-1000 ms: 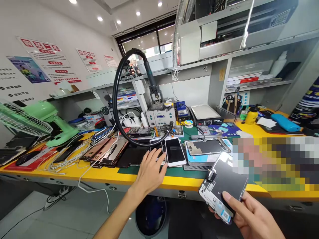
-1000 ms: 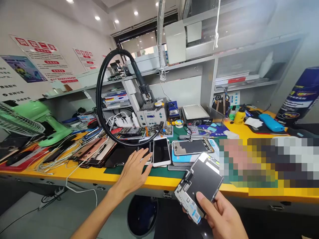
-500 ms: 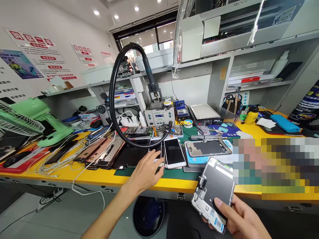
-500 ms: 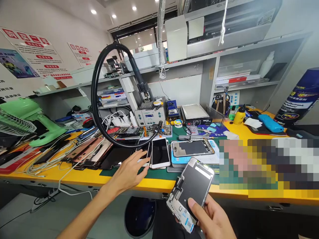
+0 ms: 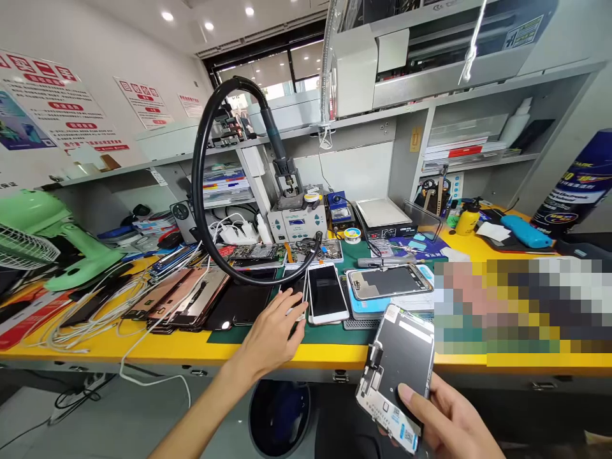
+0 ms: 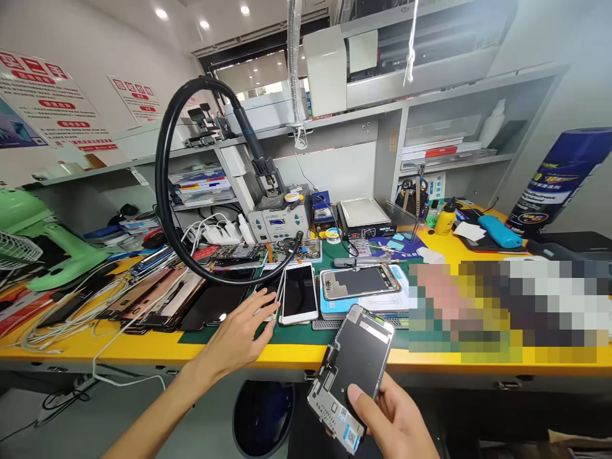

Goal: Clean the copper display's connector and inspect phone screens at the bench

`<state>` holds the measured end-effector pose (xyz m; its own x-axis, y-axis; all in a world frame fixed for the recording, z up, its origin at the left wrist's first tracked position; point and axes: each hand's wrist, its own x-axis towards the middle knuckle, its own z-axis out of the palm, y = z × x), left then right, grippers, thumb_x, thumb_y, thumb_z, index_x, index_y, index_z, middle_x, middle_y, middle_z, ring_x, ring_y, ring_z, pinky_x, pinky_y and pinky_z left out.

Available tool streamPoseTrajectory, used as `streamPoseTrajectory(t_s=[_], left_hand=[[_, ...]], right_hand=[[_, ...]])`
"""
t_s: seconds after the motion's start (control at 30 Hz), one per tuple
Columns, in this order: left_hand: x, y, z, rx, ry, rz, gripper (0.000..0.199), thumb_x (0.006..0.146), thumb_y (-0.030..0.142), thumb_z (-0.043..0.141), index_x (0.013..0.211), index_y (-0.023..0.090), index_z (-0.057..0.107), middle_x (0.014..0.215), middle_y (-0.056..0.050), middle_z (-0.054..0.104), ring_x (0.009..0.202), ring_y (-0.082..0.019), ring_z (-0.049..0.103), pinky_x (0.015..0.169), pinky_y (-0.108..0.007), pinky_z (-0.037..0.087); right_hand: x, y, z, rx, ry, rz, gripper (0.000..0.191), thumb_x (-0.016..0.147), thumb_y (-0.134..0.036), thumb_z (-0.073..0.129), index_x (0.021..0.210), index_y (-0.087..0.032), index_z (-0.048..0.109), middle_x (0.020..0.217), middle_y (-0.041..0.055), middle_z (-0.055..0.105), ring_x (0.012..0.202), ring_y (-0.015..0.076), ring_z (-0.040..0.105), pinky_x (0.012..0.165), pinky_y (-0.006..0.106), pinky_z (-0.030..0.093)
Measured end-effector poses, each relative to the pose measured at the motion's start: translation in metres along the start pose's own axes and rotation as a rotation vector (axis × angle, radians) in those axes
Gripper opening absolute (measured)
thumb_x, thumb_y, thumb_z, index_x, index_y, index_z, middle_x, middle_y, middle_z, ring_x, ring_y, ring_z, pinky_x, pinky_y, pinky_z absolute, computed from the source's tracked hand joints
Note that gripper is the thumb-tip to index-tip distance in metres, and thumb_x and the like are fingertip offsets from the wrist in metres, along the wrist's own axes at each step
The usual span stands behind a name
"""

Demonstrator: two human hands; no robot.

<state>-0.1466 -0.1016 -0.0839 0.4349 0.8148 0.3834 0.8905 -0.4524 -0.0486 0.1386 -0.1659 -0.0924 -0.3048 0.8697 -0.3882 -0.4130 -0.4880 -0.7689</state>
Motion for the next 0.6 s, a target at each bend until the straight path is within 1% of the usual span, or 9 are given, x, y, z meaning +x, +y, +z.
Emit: streamPoseTrajectory(t_s=[0.07, 0.13, 0.2, 0.27, 0.33, 0.4, 0.47, 0.53, 0.6], left_hand=[[0.000, -0.002, 0.001, -0.011, -0.007, -0.007, 0.037, 0.093, 0.024, 0.045, 0.125, 0.014, 0.060, 0.134, -0.012, 0.060, 0.135, -0.029, 0.045, 0.112, -0.049, 0.041], [-0.002, -0.004, 0.000, -0.025, -0.018, -0.012, 0.037, 0.093, 0.025, 0.046, 0.127, 0.015, 0.058, 0.135, -0.011, 0.059, 0.136, -0.028, 0.044, 0.113, -0.049, 0.040], [-0.002, -0.006, -0.002, -0.040, -0.031, -0.015, 0.038, 0.093, 0.025, 0.046, 0.129, 0.016, 0.056, 0.135, -0.011, 0.058, 0.136, -0.027, 0.043, 0.113, -0.047, 0.040], [0.000, -0.005, -0.005, -0.050, -0.038, -0.019, 0.040, 0.093, 0.026, 0.046, 0.131, 0.015, 0.053, 0.136, -0.012, 0.057, 0.136, -0.026, 0.043, 0.113, -0.047, 0.040], [0.006, 0.001, -0.008, -0.059, -0.031, -0.012, 0.043, 0.091, 0.028, 0.048, 0.132, 0.015, 0.051, 0.139, -0.013, 0.054, 0.138, -0.027, 0.040, 0.116, -0.049, 0.034], [0.018, 0.011, -0.011, -0.075, -0.029, 0.036, 0.049, 0.088, 0.033, 0.052, 0.134, 0.016, 0.049, 0.145, -0.013, 0.048, 0.142, -0.029, 0.033, 0.119, -0.053, 0.025], [0.032, 0.021, -0.011, -0.105, -0.062, 0.126, 0.055, 0.088, 0.039, 0.054, 0.138, 0.019, 0.047, 0.150, -0.010, 0.043, 0.144, -0.030, 0.027, 0.120, -0.056, 0.020], [0.044, 0.025, -0.010, -0.135, -0.131, 0.202, 0.054, 0.090, 0.042, 0.052, 0.140, 0.024, 0.046, 0.151, -0.007, 0.042, 0.144, -0.031, 0.028, 0.118, -0.058, 0.023], [0.051, 0.023, -0.008, -0.153, -0.194, 0.246, 0.048, 0.092, 0.040, 0.049, 0.139, 0.027, 0.048, 0.150, -0.006, 0.044, 0.143, -0.031, 0.031, 0.115, -0.059, 0.027]], right_hand=[[0.000, 0.001, 0.000, 0.018, 0.010, -0.011, 0.052, 0.070, -0.051, 0.081, 0.108, -0.017, 0.070, 0.092, 0.0105, 0.073, 0.071, 0.0241, 0.067, 0.062, 0.030, 0.055], [-0.002, 0.000, 0.003, 0.035, 0.040, -0.025, 0.050, 0.070, -0.050, 0.081, 0.106, -0.017, 0.070, 0.092, 0.0103, 0.074, 0.073, 0.0245, 0.068, 0.061, 0.029, 0.055], [-0.005, -0.002, 0.007, 0.041, 0.046, -0.042, 0.048, 0.070, -0.048, 0.081, 0.104, -0.017, 0.071, 0.092, 0.0104, 0.074, 0.078, 0.0256, 0.069, 0.064, 0.029, 0.056], [-0.007, -0.003, 0.010, 0.042, 0.029, -0.042, 0.048, 0.068, -0.048, 0.082, 0.101, -0.016, 0.071, 0.093, 0.0113, 0.074, 0.082, 0.0283, 0.069, 0.069, 0.033, 0.057], [-0.009, -0.003, 0.011, 0.045, 0.048, -0.038, 0.049, 0.068, -0.048, 0.082, 0.102, -0.015, 0.070, 0.094, 0.0120, 0.073, 0.084, 0.0302, 0.069, 0.070, 0.036, 0.058], [-0.009, -0.001, 0.012, 0.050, 0.081, -0.030, 0.049, 0.068, -0.048, 0.082, 0.103, -0.016, 0.069, 0.096, 0.0125, 0.073, 0.086, 0.0323, 0.069, 0.068, 0.037, 0.058], [-0.010, 0.001, 0.011, 0.052, 0.081, -0.048, 0.049, 0.068, -0.047, 0.082, 0.104, -0.016, 0.069, 0.098, 0.0126, 0.073, 0.095, 0.0340, 0.068, 0.072, 0.038, 0.058], [-0.011, 0.003, 0.010, 0.041, 0.080, -0.076, 0.046, 0.069, -0.047, 0.081, 0.103, -0.017, 0.070, 0.100, 0.0121, 0.073, 0.101, 0.0337, 0.066, 0.081, 0.038, 0.057], [-0.012, 0.005, 0.007, 0.018, 0.091, -0.093, 0.046, 0.070, -0.047, 0.081, 0.103, -0.018, 0.071, 0.101, 0.0118, 0.073, 0.102, 0.0325, 0.066, 0.088, 0.038, 0.054]])
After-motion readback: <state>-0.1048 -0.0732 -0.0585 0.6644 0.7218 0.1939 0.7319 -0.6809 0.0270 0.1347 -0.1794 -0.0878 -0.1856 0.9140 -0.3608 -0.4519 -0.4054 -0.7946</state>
